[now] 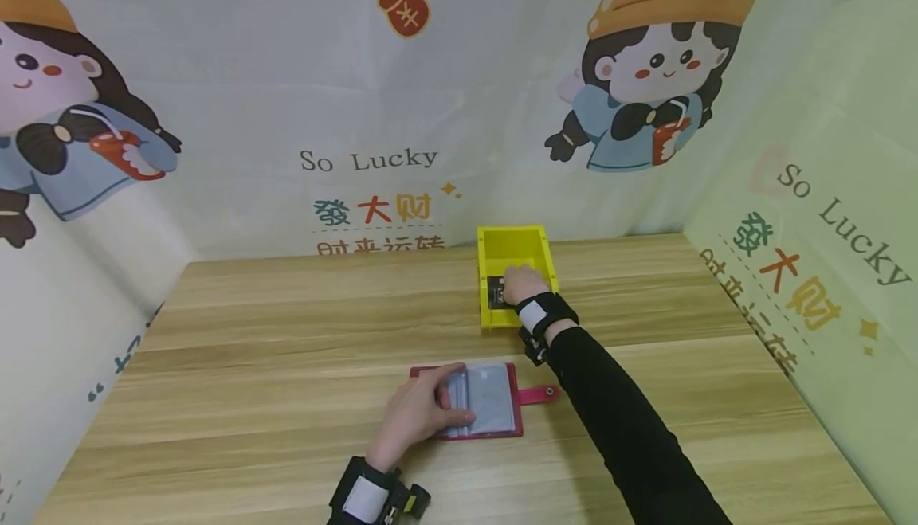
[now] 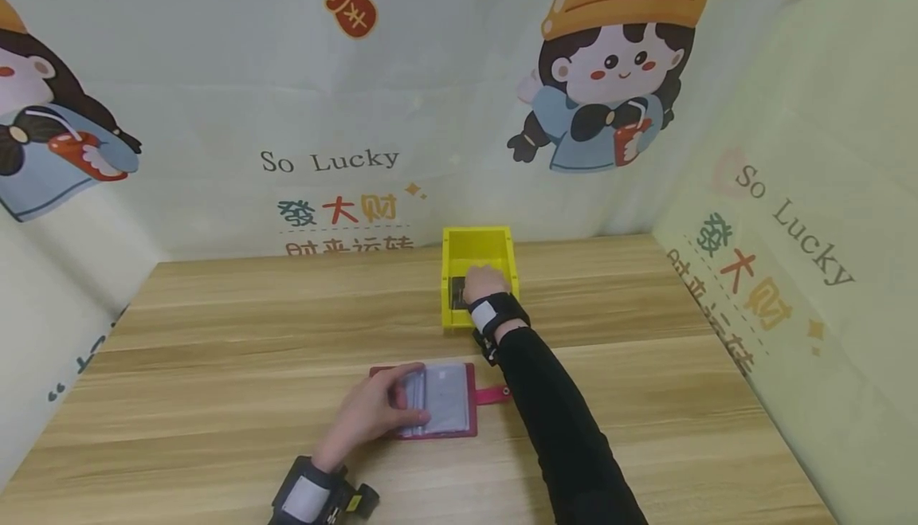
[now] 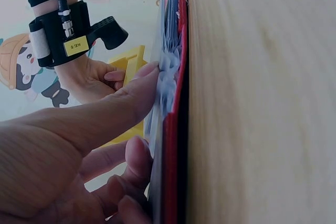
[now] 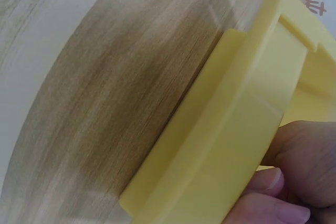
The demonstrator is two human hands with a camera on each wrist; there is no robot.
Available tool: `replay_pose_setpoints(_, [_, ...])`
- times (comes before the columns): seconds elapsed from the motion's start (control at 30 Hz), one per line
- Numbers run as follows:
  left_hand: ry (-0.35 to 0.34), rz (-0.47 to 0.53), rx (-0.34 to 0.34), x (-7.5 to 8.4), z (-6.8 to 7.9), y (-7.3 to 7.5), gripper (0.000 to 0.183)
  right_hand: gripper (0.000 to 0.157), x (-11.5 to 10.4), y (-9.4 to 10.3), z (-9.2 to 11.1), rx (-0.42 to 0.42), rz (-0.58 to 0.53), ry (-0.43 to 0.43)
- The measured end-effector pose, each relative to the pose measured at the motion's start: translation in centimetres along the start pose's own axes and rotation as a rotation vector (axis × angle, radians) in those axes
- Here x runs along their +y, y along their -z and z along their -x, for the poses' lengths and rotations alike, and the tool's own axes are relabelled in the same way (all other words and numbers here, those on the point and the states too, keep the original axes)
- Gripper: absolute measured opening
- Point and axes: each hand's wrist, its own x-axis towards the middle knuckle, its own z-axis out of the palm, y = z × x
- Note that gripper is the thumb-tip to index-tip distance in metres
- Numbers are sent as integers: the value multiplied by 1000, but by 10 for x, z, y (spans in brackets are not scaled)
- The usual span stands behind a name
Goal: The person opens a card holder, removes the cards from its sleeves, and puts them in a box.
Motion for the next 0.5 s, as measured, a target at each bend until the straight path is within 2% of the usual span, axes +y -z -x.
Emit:
replay_pose_setpoints(0.23, [-2,-16,3,0,0,1,72,25,4,-1,-7,-32,-38,0])
replay_pose_setpoints(0.5, [1,-20,8,0,-1,1,71,23,6,3,-5,-46,-40,22])
